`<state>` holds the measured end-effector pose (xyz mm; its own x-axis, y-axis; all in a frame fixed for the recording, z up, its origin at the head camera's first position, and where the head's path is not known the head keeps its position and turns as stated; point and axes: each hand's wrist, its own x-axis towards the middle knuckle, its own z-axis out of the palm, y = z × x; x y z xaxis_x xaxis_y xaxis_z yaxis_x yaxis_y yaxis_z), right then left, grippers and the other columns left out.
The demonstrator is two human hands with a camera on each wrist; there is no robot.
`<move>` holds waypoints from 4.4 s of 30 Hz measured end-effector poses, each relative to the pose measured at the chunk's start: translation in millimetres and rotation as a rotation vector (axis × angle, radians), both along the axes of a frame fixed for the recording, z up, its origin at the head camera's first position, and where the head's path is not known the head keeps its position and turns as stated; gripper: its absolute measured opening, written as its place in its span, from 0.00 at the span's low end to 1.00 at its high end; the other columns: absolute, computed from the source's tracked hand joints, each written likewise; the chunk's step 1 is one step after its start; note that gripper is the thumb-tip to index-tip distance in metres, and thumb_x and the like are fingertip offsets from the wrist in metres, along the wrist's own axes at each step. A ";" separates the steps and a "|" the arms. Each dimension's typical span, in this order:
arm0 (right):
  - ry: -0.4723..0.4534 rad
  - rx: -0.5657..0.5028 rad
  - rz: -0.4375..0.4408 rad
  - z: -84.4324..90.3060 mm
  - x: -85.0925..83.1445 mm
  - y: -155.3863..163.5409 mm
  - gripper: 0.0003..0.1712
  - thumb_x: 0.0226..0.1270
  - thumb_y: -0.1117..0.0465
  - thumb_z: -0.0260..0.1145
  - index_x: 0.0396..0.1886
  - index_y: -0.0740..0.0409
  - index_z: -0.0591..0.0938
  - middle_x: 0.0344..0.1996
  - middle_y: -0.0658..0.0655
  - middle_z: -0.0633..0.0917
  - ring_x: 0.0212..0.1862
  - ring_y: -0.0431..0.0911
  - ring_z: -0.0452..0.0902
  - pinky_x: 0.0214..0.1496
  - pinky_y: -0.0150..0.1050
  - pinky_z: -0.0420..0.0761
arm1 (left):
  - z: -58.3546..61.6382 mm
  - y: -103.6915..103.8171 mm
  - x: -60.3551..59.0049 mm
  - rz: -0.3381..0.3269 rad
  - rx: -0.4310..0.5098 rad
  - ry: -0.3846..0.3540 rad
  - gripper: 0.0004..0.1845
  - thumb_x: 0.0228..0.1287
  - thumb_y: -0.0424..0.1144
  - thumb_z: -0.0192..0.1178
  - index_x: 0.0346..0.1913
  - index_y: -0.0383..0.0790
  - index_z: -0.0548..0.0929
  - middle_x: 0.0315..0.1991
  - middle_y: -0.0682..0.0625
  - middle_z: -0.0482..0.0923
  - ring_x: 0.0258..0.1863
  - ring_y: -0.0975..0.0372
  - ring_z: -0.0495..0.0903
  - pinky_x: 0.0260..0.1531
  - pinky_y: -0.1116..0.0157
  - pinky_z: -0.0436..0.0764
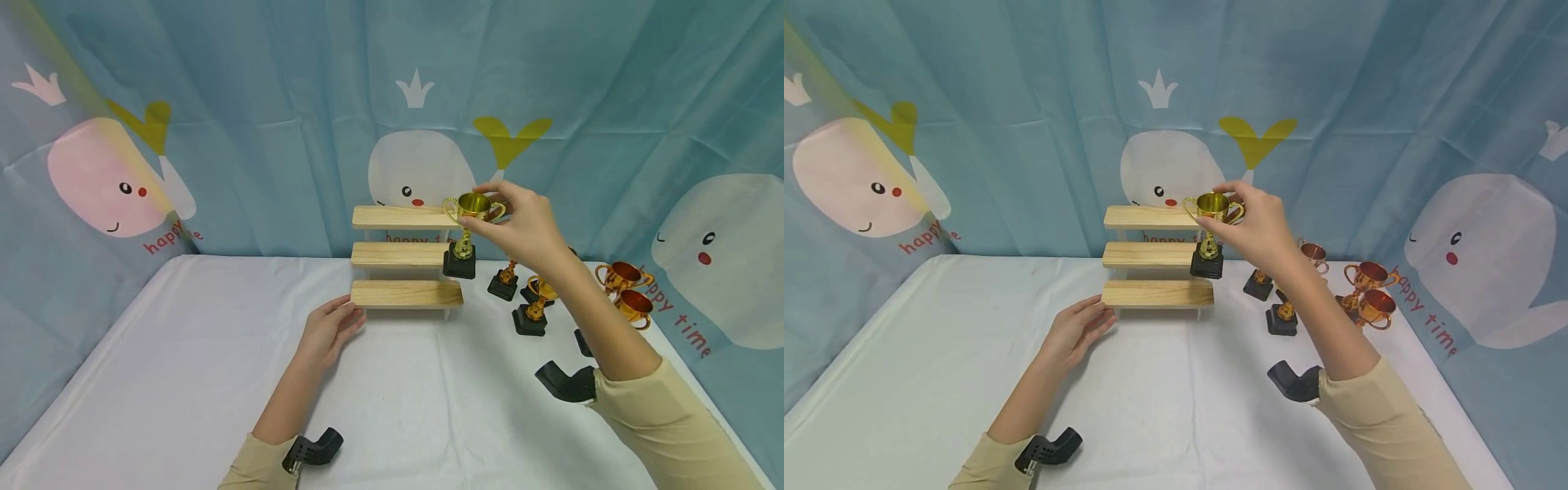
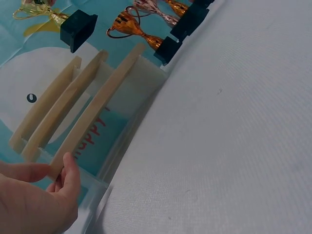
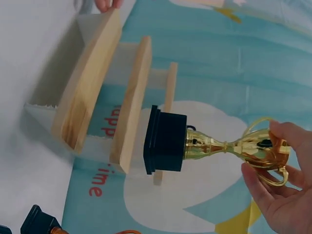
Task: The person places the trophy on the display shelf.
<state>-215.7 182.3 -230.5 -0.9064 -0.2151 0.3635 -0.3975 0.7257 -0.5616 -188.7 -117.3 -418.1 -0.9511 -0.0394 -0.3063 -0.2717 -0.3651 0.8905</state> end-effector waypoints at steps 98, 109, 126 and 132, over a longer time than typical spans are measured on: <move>-0.094 -0.314 0.078 10.1 -98.0 -102.8 0.32 0.74 0.56 0.73 0.73 0.59 0.75 0.67 0.59 0.78 0.56 0.51 0.81 0.54 0.38 0.88 | -1.3 8.3 2.2 0.081 0.188 0.006 0.29 0.81 0.22 0.47 0.80 0.23 0.58 0.79 0.34 0.57 0.72 0.48 0.68 0.65 0.65 0.84; -0.115 -0.308 0.068 11.7 -98.3 -110.8 0.32 0.75 0.55 0.73 0.73 0.57 0.75 0.62 0.59 0.81 0.56 0.49 0.82 0.50 0.37 0.88 | -0.9 8.8 2.8 0.083 0.190 0.004 0.29 0.81 0.22 0.48 0.79 0.23 0.59 0.78 0.34 0.57 0.72 0.49 0.68 0.65 0.64 0.85; -0.091 -0.318 0.070 9.0 -98.4 -120.4 0.31 0.73 0.56 0.74 0.71 0.57 0.77 0.62 0.58 0.82 0.56 0.50 0.80 0.52 0.36 0.88 | 0.0 6.8 4.1 0.070 0.188 0.012 0.29 0.81 0.23 0.47 0.80 0.23 0.57 0.79 0.33 0.56 0.73 0.48 0.67 0.65 0.64 0.84; -0.078 -0.330 0.066 6.7 -99.0 -120.7 0.30 0.73 0.56 0.74 0.71 0.57 0.77 0.61 0.59 0.82 0.56 0.50 0.81 0.51 0.37 0.88 | -0.4 7.0 3.3 0.074 0.188 0.013 0.29 0.81 0.22 0.47 0.80 0.22 0.57 0.79 0.32 0.55 0.73 0.48 0.67 0.65 0.65 0.84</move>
<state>-314.7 61.6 -223.8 -0.9222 -0.1566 0.3536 -0.3842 0.4740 -0.7923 -185.5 -110.3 -418.5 -0.9515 -0.0528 -0.3030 -0.2271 -0.5437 0.8079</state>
